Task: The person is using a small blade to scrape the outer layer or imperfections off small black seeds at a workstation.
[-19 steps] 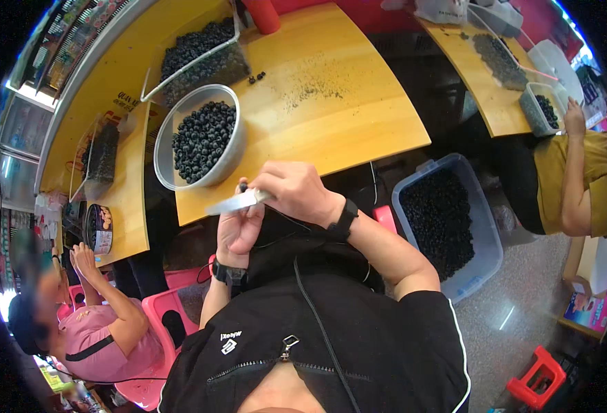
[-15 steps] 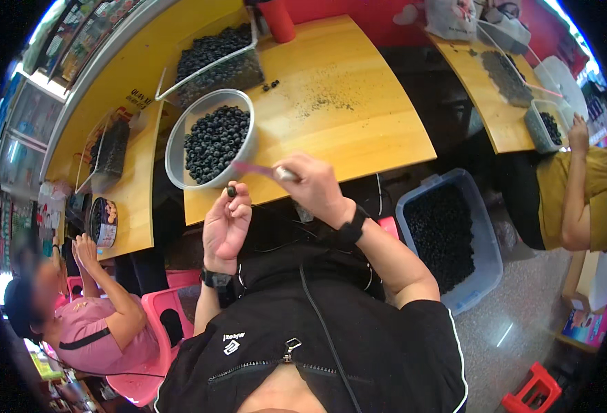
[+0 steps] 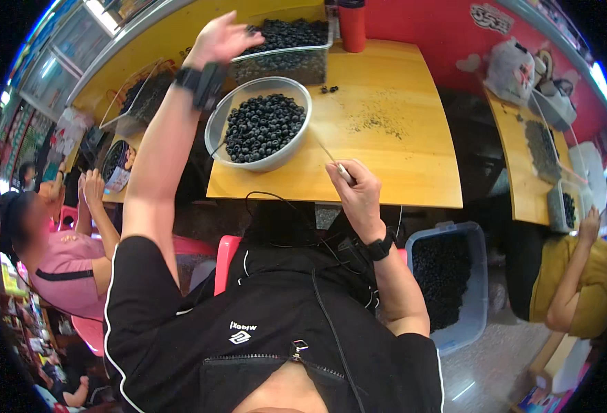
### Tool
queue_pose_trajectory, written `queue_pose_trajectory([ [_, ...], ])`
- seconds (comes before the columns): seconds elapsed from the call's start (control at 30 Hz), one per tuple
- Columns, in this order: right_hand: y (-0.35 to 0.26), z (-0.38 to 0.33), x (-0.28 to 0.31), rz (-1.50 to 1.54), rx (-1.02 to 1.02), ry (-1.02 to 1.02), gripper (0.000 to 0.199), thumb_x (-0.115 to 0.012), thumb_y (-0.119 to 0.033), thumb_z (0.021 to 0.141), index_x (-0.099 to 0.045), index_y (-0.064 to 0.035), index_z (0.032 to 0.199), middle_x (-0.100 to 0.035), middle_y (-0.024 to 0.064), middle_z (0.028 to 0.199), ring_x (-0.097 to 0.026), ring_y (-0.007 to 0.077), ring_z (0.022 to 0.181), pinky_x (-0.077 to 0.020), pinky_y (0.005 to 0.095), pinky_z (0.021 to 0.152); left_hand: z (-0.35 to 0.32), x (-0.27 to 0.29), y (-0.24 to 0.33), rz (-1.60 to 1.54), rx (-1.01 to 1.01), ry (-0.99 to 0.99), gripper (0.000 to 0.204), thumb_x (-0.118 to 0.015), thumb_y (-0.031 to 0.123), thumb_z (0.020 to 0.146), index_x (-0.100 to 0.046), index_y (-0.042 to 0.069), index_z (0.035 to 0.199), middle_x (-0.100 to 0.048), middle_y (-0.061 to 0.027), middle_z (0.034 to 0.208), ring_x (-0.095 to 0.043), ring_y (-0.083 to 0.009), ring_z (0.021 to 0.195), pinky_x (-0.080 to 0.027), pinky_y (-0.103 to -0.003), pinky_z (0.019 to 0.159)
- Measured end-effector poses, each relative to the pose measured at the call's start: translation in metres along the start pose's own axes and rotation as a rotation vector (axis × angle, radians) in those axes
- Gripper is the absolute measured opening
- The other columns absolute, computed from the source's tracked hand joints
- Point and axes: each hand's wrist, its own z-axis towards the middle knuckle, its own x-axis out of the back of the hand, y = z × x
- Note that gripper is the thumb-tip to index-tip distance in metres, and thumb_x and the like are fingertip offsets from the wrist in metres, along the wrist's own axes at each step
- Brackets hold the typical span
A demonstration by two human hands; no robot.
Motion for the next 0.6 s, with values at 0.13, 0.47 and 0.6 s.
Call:
queue_pose_trajectory([
  [0.13,0.003,0.004,0.000,0.041,-0.008,0.017,0.012,-0.068,-0.007,0.085,-0.064,0.0040,0.086,-0.051,0.0030,0.068,-0.042,0.0086,0.061,-0.0351,0.0234,0.054,0.036,0.036,0.011,0.419,0.027,-0.092,0.050,-0.048,0.026,0.096,-0.034,-0.001,0.135,-0.036,-0.0112,0.096,-0.038,-0.0223,0.087,-0.037,-0.040,0.078],
  [0.47,0.006,0.008,0.008,0.076,-0.071,0.019,0.013,-0.067,-0.008,0.087,-0.064,0.0043,0.086,-0.050,-0.0015,0.069,-0.040,0.0047,0.062,-0.0331,0.0208,0.053,-0.061,0.064,-0.075,1.876,0.037,-0.338,0.024,-0.068,0.009,0.074,-0.069,-0.002,0.095,-0.070,-0.0145,0.084,-0.068,-0.0204,0.078,-0.053,-0.032,0.072],
  [0.6,0.002,0.004,0.005,0.059,-0.045,-0.006,0.011,-0.066,-0.006,0.088,-0.064,0.0038,0.087,-0.048,-0.0035,0.072,-0.038,0.0038,0.064,-0.0310,0.0194,0.055,-0.059,0.080,-0.084,1.826,-0.095,-0.327,0.025,-0.071,0.009,0.073,-0.070,-0.002,0.096,-0.070,-0.0149,0.081,-0.068,-0.0202,0.070,-0.053,-0.031,0.068],
])
